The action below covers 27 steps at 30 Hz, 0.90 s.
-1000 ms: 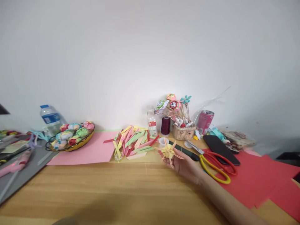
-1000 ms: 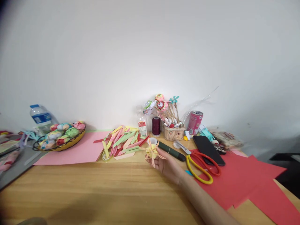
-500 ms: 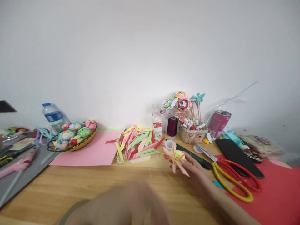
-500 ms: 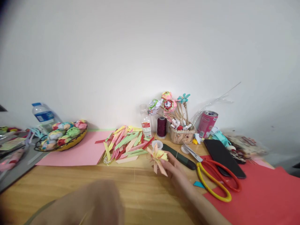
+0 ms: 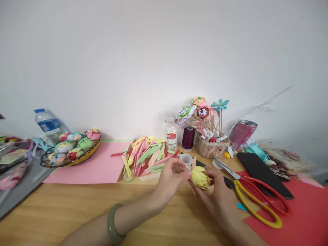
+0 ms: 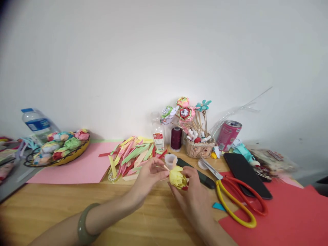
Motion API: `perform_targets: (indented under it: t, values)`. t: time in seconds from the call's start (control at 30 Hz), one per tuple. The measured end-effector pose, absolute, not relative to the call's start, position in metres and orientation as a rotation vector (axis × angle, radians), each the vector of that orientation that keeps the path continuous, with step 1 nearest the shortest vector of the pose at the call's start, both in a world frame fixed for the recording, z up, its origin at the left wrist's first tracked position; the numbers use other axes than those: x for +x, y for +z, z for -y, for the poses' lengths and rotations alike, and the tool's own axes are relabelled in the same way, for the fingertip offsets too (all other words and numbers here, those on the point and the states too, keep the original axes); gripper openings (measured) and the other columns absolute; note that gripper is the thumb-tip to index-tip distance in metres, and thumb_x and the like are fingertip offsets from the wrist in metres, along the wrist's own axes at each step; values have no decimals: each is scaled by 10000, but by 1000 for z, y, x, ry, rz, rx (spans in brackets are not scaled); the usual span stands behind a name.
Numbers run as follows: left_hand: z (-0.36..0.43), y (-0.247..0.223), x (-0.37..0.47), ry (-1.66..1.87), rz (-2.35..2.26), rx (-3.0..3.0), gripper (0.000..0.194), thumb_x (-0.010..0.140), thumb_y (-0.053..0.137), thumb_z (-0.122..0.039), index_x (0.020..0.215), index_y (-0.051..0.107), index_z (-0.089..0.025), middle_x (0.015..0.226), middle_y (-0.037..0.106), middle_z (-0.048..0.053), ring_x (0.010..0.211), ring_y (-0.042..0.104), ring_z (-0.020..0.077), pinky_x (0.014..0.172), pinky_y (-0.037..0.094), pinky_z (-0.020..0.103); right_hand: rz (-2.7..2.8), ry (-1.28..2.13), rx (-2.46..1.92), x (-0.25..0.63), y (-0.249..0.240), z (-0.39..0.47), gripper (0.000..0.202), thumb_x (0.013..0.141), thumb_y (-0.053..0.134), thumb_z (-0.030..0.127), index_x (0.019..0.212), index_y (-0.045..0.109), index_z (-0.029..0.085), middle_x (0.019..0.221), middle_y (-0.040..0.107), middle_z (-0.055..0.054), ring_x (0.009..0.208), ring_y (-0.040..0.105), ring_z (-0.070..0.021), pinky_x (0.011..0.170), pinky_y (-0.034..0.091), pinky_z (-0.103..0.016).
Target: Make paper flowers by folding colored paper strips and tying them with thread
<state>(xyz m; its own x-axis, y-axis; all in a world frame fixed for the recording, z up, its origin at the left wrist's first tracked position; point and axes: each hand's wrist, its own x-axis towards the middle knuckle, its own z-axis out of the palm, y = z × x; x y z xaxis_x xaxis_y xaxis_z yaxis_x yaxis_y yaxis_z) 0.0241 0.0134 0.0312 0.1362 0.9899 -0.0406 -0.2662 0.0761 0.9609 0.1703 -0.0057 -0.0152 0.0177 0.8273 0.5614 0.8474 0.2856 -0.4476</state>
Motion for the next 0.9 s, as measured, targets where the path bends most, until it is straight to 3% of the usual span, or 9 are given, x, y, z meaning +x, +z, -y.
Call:
perform_targets:
  t: [0.23,0.4,0.57,0.73,0.9]
  values:
    - [-22,27,24,1031,-1022,999,248,568,695,-313,669,561,-131,648,564,-9,626,521,100,610,402,224,1961,-67,-1535,175,-9,7,427,709,557,514,982,435,210,990,621,-115,684,633,-229,533,439,-297]
    - [-34,28,11,922,-1051,1030,208,609,647,-283,743,620,-127,715,602,15,646,553,108,605,420,222,2000,17,-1292,188,0,10,268,770,507,431,956,494,238,723,630,-43,594,594,-191,523,431,-292]
    - [-40,28,2,636,-831,1236,190,617,636,-261,752,657,-130,699,593,9,621,537,99,606,426,225,1710,299,-1343,188,7,-3,302,750,507,442,948,544,218,931,617,-94,833,584,-252,715,466,-382]
    - [-36,21,4,547,-912,1380,256,609,656,-270,825,695,-137,717,635,12,665,537,125,687,431,248,1743,931,-1361,175,13,-9,383,668,552,521,870,660,214,920,687,-94,849,631,-279,718,519,-372]
    - [-40,14,6,598,-988,1410,284,611,660,-281,846,704,-128,718,655,11,677,554,142,703,432,245,1748,883,-1422,175,9,-9,357,631,598,510,838,709,241,950,694,-76,903,623,-312,772,514,-403]
